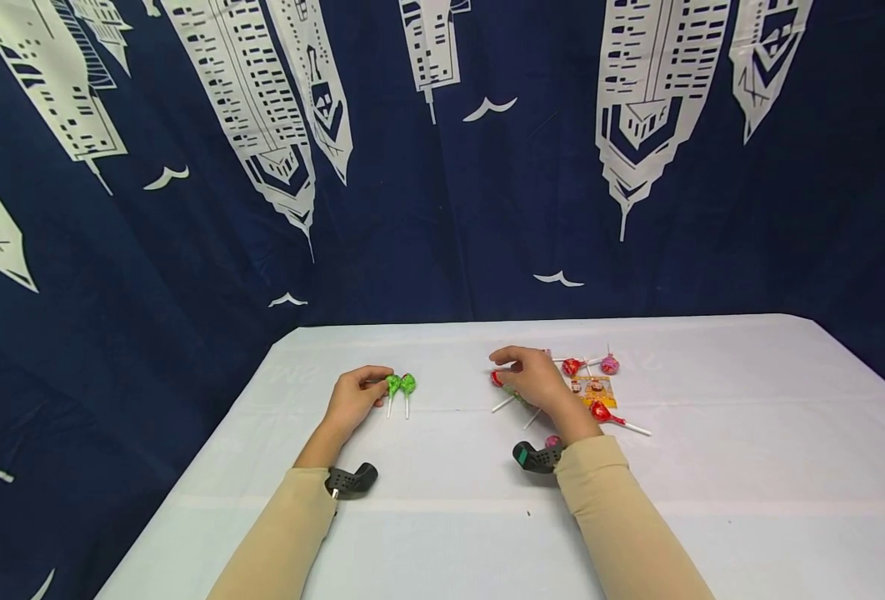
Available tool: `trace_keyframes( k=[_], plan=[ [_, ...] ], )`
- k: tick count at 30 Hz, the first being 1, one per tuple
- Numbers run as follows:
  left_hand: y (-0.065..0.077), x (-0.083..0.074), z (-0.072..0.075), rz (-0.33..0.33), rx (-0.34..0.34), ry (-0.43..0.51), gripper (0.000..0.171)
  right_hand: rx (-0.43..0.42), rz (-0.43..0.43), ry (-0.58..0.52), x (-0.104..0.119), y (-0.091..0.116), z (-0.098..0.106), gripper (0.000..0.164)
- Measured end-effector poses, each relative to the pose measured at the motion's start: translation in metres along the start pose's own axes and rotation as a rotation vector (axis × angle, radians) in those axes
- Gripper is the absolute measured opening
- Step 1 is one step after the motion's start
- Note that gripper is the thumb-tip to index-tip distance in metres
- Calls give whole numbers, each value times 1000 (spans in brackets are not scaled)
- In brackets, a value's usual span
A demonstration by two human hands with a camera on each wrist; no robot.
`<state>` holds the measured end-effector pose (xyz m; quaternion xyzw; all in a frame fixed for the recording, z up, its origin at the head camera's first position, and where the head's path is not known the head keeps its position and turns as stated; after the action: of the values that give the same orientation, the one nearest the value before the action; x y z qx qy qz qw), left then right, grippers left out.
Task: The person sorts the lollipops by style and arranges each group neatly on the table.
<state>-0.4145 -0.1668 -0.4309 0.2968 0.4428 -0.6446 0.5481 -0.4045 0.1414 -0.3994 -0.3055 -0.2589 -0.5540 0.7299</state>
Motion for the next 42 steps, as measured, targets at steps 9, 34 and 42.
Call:
trace_keyframes(
  k=[9, 34, 42],
  plan=[
    [3, 1, 2, 6, 4, -7, 21, -5, 42, 52, -2, 0, -11, 30],
    [4, 6, 2, 17, 0, -6, 21, -68, 68, 195, 10, 0, -18, 30],
    [1, -2, 0, -2, 7, 8, 21, -103, 81, 174, 18, -1, -9, 27]
  ],
)
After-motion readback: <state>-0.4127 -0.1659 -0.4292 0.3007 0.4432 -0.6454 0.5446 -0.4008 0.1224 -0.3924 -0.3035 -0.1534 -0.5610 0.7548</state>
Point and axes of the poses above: each hand's wrist, its own y-axis away from the middle knuckle, its own z-axis out of the back of the hand, x = y × z, the point moved 5 cm from there along -y, towards the middle knuckle, and after that the axes turned 3 degrees about -z, right-handed, at the moved point
